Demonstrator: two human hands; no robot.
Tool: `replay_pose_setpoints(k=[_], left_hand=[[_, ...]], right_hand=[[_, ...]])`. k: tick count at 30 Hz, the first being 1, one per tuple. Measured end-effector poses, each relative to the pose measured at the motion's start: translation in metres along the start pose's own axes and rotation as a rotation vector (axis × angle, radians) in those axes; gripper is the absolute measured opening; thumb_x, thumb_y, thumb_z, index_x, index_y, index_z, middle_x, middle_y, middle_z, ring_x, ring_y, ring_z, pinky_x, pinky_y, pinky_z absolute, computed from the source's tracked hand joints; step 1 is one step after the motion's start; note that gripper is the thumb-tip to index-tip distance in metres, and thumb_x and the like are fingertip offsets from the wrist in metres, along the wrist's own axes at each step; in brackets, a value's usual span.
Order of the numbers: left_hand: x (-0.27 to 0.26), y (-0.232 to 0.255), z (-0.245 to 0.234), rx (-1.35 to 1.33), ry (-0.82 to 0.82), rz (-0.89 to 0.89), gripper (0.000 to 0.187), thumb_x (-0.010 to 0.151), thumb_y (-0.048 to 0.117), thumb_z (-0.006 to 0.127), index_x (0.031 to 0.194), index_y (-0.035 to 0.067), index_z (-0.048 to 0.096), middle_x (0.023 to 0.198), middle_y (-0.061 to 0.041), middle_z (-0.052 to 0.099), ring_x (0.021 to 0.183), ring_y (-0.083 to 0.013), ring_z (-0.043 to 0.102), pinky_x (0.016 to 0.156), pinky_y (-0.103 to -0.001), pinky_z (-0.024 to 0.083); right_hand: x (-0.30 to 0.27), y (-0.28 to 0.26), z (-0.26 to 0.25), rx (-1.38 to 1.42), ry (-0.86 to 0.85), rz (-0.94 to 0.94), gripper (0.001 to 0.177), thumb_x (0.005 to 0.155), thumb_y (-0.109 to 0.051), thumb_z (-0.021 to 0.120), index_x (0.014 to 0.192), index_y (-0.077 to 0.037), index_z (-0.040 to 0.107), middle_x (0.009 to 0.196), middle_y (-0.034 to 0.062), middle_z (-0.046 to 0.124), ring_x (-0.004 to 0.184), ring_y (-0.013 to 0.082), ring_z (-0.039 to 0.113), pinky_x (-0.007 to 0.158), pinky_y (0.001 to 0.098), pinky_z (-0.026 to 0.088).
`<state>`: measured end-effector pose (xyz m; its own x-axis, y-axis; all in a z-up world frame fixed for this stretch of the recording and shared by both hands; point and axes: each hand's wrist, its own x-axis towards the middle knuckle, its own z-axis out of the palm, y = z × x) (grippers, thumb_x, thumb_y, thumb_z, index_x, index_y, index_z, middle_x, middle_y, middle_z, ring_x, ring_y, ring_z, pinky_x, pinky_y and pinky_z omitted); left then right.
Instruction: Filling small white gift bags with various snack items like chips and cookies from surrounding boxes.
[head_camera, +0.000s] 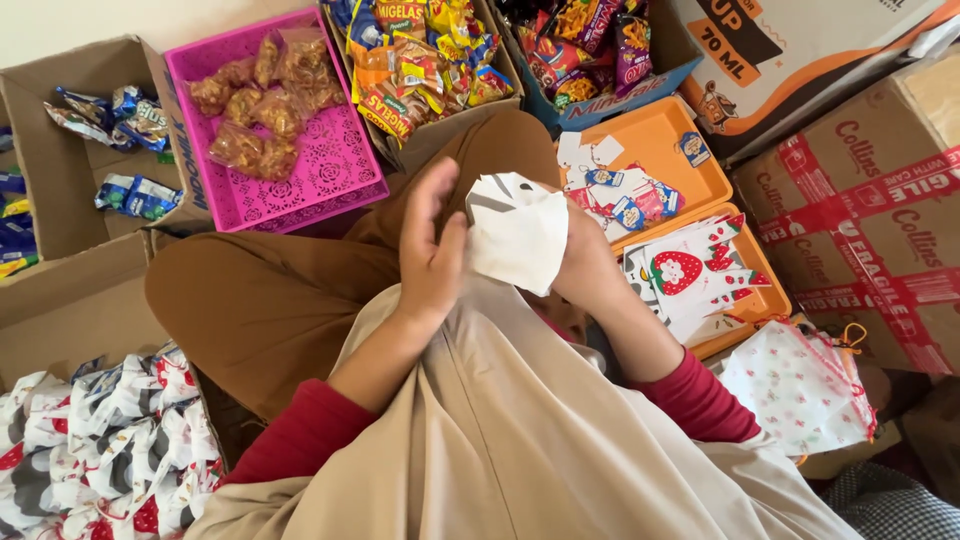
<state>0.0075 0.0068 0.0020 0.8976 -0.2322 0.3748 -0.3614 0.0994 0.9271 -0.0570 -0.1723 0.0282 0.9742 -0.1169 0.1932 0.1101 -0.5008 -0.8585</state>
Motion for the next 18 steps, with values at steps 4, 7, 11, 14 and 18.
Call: replay_pose_setpoints(k=[4, 7, 11, 14, 18], left_hand=[[-0.008, -0.008, 0.006, -0.087, -0.059, -0.176, 0.034, 0.104, 0.006, 0.048, 0.132, 0.005, 0.067, 0.125, -0.015, 0.071, 0.121, -0.023, 0.064, 0.107, -0.04, 0.049], [-0.007, -0.004, 0.007, -0.127, -0.047, -0.214, 0.028, 0.102, 0.005, 0.056, 0.125, 0.004, 0.072, 0.119, -0.015, 0.075, 0.112, -0.019, 0.068, 0.1, -0.037, 0.054], [-0.005, -0.015, 0.006, -0.121, 0.086, -0.289, 0.014, 0.101, 0.012, 0.065, 0.111, 0.009, 0.074, 0.088, -0.005, 0.074, 0.079, -0.0096, 0.066, 0.077, -0.027, 0.06], [-0.004, -0.013, 0.004, -0.068, 0.217, -0.203, 0.017, 0.103, 0.014, 0.061, 0.117, 0.009, 0.068, 0.097, -0.006, 0.069, 0.087, -0.0114, 0.062, 0.082, -0.03, 0.057], [0.003, 0.03, 0.007, 0.274, 0.134, 0.277, 0.023, 0.091, 0.017, 0.075, 0.112, 0.011, 0.067, 0.103, -0.002, 0.063, 0.085, -0.0177, 0.059, 0.081, -0.03, 0.052]], right_hand=[[-0.002, 0.001, -0.007, 0.01, 0.025, 0.01, 0.056, 0.083, -0.007, 0.081, 0.135, -0.001, 0.063, 0.133, 0.0212, 0.063, 0.123, 0.0416, 0.063, 0.109, 0.0502, 0.045], [0.001, 0.001, -0.011, 0.026, 0.054, 0.017, 0.049, 0.085, -0.006, 0.078, 0.132, -0.001, 0.064, 0.126, 0.0197, 0.065, 0.12, 0.0386, 0.064, 0.107, 0.0491, 0.047], [0.005, 0.001, -0.019, 0.05, 0.099, 0.029, 0.039, 0.088, -0.003, 0.073, 0.127, -0.002, 0.066, 0.116, 0.0174, 0.069, 0.116, 0.0341, 0.066, 0.104, 0.0476, 0.049], [0.009, 0.021, -0.025, -0.113, 0.154, -0.012, 0.036, 0.092, -0.003, 0.067, 0.128, -0.004, 0.067, 0.117, 0.0156, 0.069, 0.112, 0.0341, 0.067, 0.098, 0.0451, 0.052], [0.009, 0.006, -0.028, -0.616, 0.216, -0.189, 0.036, 0.093, 0.007, 0.061, 0.128, 0.002, 0.069, 0.128, 0.0202, 0.068, 0.104, 0.0405, 0.067, 0.087, 0.0469, 0.057]])
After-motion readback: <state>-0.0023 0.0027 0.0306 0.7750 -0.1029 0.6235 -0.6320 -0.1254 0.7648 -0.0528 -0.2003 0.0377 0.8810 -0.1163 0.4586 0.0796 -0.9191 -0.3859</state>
